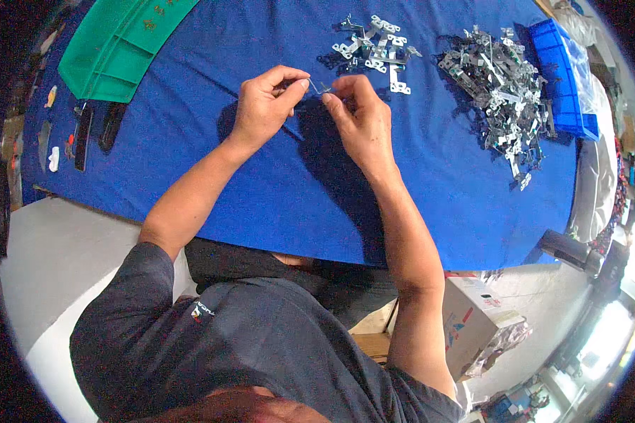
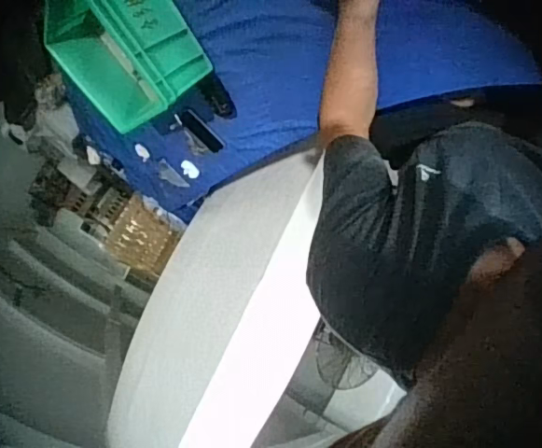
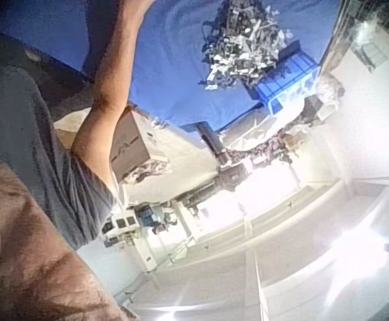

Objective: The person picks up a metal bracket and a wire clip by hand, fits the clip into the bracket, and repeats the process with another set of parts.

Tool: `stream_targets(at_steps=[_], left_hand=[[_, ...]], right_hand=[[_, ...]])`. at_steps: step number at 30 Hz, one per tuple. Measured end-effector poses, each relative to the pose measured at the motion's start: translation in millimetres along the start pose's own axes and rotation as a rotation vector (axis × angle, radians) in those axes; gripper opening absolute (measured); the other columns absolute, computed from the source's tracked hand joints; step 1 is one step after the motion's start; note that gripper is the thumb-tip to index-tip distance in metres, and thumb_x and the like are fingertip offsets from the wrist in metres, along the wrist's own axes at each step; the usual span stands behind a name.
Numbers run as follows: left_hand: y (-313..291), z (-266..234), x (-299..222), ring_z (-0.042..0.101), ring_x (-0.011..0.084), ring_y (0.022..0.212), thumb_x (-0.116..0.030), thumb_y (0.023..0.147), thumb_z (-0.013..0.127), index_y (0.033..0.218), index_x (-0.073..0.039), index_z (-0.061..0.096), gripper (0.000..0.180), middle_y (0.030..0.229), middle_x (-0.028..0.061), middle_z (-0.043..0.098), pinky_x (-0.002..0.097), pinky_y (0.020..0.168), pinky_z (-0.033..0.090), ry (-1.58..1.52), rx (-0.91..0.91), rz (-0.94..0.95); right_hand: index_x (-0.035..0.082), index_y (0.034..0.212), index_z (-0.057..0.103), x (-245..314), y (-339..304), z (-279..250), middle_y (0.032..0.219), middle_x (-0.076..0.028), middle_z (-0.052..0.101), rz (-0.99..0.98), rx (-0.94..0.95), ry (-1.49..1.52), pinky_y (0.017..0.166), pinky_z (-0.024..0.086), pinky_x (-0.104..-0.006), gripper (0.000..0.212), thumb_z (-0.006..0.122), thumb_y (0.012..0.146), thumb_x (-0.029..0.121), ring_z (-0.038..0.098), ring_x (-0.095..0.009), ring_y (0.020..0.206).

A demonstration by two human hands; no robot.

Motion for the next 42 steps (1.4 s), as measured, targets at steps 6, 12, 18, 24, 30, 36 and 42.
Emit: stream_targets(at_steps=[6, 12, 18, 24, 30, 36, 42], left_hand=[[-2, 4, -8, 0.058, 0.0035, 0.063, -0.011, 0.09, 0.071, 0.1, -0.002, 0.073, 0.014, 0.078, 0.0012, 0.07, 0.0221, 0.054, 0.046, 0.09, 0.029, 0.156], [-4, 4, -15, 0.061, 0.0053, 0.067, -0.009, 0.089, 0.071, 0.098, 0.0, 0.074, 0.013, 0.083, 0.003, 0.072, 0.023, 0.059, 0.048, 0.154, 0.064, 0.259], [5, -3, 0, 0.06, 0.0062, 0.062, -0.01, 0.089, 0.071, 0.099, -0.001, 0.075, 0.014, 0.084, 0.0032, 0.07, 0.0215, 0.052, 0.047, -0.042, 0.12, -0.045], [10, -8, 7, 0.062, 0.0077, 0.065, -0.014, 0.094, 0.066, 0.108, 0.0, 0.072, 0.021, 0.092, 0.0074, 0.069, 0.02, 0.05, 0.049, -0.219, 0.24, -0.214], [16, -7, 10, 0.067, 0.0151, 0.094, -0.026, 0.101, 0.056, 0.139, 0.0, 0.049, 0.047, 0.124, 0.0175, 0.065, 0.0263, 0.073, 0.059, -0.816, 0.349, -0.321], [12, -1, 1, 0.063, 0.0128, 0.102, -0.016, 0.1, 0.058, 0.141, -0.005, 0.051, 0.043, 0.119, 0.0124, 0.068, 0.0258, 0.081, 0.053, -0.465, 0.21, -0.038], [7, -2, 9, 0.063, 0.0101, 0.088, -0.009, 0.101, 0.054, 0.145, -0.006, 0.047, 0.045, 0.11, 0.0121, 0.07, 0.0254, 0.081, 0.052, -0.45, 0.197, -0.093]], right_hand=[[-0.001, 0.095, 0.067, 2, -1, -1, 0.082, -0.009, 0.068, -0.063, -0.018, 0.08, 0.063, 0.049, -0.0299, 0.018, 0.072, 0.09, 0.016, 0.06, -0.012, 0.069], [0.001, 0.096, 0.065, 13, -2, -8, 0.09, -0.012, 0.065, -0.252, -0.123, -0.072, 0.07, 0.049, -0.0294, 0.013, 0.068, 0.092, 0.013, 0.062, -0.017, 0.08], [0.001, 0.099, 0.063, 16, -1, -10, 0.091, -0.014, 0.066, -0.377, -0.141, -0.021, 0.073, 0.052, -0.0367, 0.011, 0.066, 0.091, 0.007, 0.065, -0.028, 0.083], [0.001, 0.1, 0.063, 26, -4, -3, 0.09, -0.017, 0.064, -0.501, -0.03, -0.2, 0.074, 0.052, -0.0405, 0.013, 0.066, 0.089, 0.007, 0.064, -0.036, 0.086], [-0.001, 0.103, 0.062, -2, 2, -7, 0.08, -0.007, 0.066, -0.118, -0.141, 0.111, 0.067, 0.05, -0.0269, 0.015, 0.063, 0.097, 0.012, 0.06, -0.01, 0.073], [-0.002, 0.101, 0.064, -3, -1, 4, 0.08, -0.005, 0.068, 0.028, 0.066, 0.22, 0.065, 0.05, -0.0262, 0.016, 0.063, 0.097, 0.013, 0.061, -0.009, 0.071], [0.0, 0.103, 0.067, -1, -5, 11, 0.08, -0.005, 0.07, -0.009, 0.147, 0.146, 0.064, 0.053, -0.0266, 0.016, 0.064, 0.096, 0.013, 0.065, -0.01, 0.072]])
Point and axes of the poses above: each hand's wrist, its own y-axis towards the middle knuckle, its own z-axis out of the palm, x = y × z, the point moved 5 cm from there along y, towards the middle knuckle
